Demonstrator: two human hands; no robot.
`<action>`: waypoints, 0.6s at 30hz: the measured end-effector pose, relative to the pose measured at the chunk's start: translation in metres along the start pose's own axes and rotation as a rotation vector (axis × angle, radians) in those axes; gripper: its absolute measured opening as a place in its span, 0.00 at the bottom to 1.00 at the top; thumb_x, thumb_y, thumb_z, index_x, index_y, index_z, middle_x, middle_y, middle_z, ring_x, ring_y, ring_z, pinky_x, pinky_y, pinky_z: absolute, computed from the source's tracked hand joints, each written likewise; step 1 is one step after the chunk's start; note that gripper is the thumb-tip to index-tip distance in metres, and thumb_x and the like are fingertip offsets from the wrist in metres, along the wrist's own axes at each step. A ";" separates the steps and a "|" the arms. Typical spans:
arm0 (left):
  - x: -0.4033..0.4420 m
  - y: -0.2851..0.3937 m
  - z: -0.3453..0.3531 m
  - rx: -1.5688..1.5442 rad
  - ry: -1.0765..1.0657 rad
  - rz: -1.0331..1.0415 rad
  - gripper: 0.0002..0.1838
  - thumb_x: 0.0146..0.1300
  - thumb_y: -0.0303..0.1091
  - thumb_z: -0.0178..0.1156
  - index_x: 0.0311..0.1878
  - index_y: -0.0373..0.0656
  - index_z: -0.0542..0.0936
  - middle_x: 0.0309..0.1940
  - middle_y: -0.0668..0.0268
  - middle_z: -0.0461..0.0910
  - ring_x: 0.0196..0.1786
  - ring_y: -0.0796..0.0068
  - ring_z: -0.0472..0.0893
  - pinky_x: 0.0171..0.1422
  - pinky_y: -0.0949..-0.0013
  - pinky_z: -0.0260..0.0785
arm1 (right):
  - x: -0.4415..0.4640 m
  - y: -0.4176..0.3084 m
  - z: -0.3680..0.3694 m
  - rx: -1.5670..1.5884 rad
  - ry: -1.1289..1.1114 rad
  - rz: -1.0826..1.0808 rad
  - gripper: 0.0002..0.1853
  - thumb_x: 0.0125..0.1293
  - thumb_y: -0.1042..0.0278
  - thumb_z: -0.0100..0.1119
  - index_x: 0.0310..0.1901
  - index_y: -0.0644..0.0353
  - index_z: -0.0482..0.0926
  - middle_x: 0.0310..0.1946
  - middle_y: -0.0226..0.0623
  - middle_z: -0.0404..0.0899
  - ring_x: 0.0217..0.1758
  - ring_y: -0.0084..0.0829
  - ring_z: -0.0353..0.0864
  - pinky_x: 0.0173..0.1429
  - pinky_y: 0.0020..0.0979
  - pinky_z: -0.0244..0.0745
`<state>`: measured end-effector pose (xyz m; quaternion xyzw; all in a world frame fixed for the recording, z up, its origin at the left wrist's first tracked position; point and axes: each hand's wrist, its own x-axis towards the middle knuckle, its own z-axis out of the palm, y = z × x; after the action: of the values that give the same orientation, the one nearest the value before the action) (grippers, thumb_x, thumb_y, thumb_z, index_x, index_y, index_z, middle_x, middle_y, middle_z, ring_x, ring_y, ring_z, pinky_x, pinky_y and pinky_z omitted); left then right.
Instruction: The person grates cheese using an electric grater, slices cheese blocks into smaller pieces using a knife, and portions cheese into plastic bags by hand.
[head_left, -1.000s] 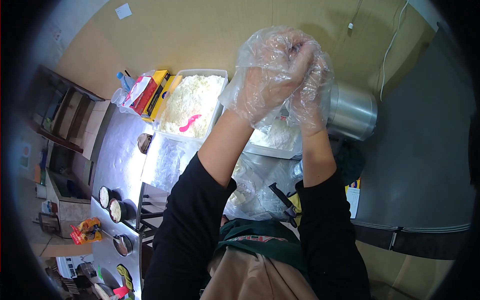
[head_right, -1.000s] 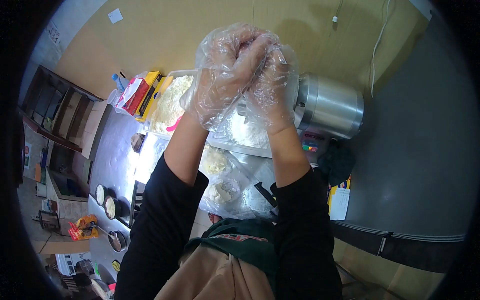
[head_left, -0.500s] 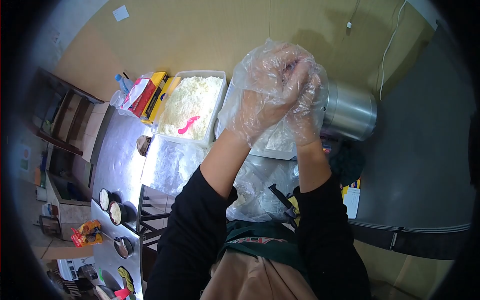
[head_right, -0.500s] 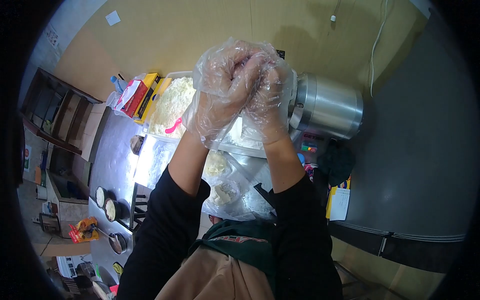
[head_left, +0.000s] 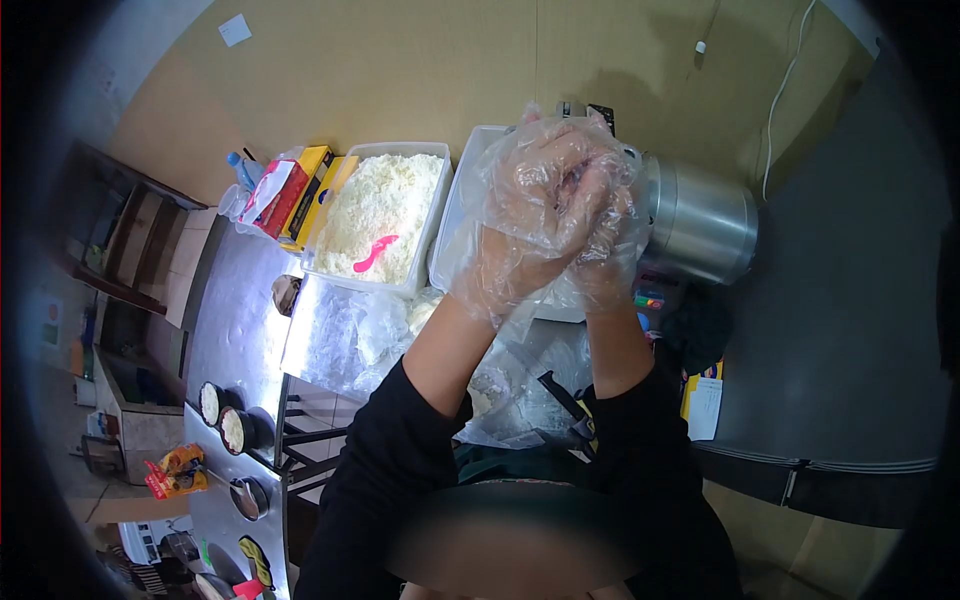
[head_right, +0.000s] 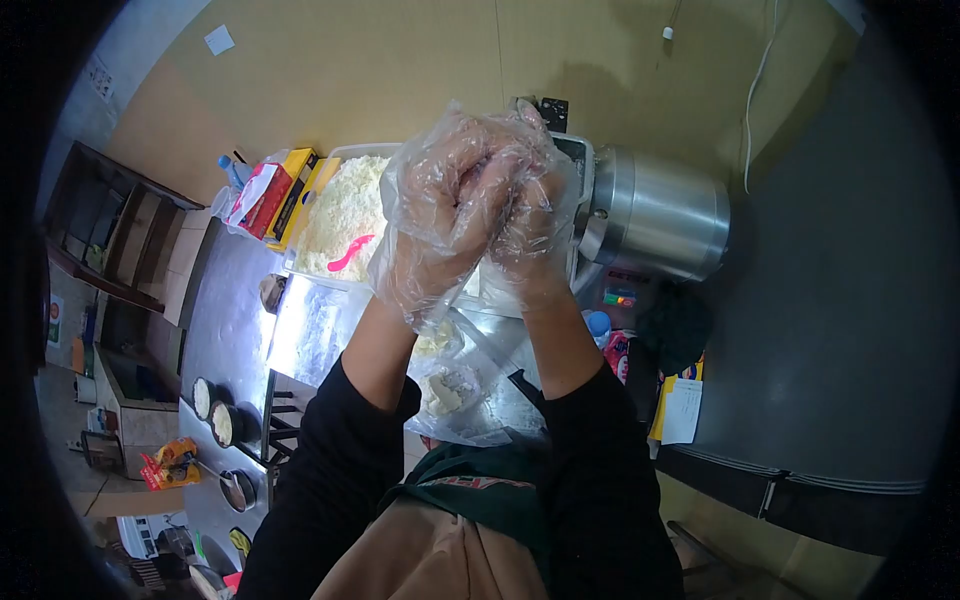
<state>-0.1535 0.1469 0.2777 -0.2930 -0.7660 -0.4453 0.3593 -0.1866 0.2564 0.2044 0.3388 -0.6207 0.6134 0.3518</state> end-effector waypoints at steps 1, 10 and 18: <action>-0.002 0.001 0.000 -0.001 -0.003 -0.002 0.06 0.63 0.31 0.59 0.40 0.42 0.83 0.44 0.57 0.84 0.52 0.50 0.81 0.73 0.39 0.59 | 0.000 -0.002 -0.001 -0.100 -0.016 -0.032 0.28 0.74 0.55 0.59 0.68 0.63 0.67 0.62 0.38 0.73 0.62 0.32 0.74 0.68 0.34 0.68; -0.015 0.002 0.002 -0.010 0.020 -0.009 0.07 0.63 0.30 0.59 0.38 0.39 0.84 0.40 0.54 0.85 0.51 0.50 0.84 0.73 0.48 0.63 | -0.003 -0.002 0.008 -0.050 -0.033 -0.118 0.23 0.72 0.54 0.56 0.61 0.62 0.71 0.57 0.40 0.77 0.61 0.36 0.77 0.74 0.40 0.62; -0.027 0.000 0.002 -0.025 -0.038 -0.046 0.07 0.63 0.28 0.59 0.41 0.40 0.84 0.44 0.57 0.85 0.58 0.52 0.81 0.75 0.46 0.58 | -0.010 0.015 0.013 -0.063 -0.003 -0.163 0.19 0.72 0.52 0.51 0.49 0.60 0.79 0.49 0.38 0.82 0.57 0.39 0.81 0.78 0.48 0.56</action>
<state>-0.1386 0.1450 0.2554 -0.2884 -0.7734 -0.4574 0.3308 -0.1945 0.2440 0.1881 0.3779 -0.6103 0.5625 0.4103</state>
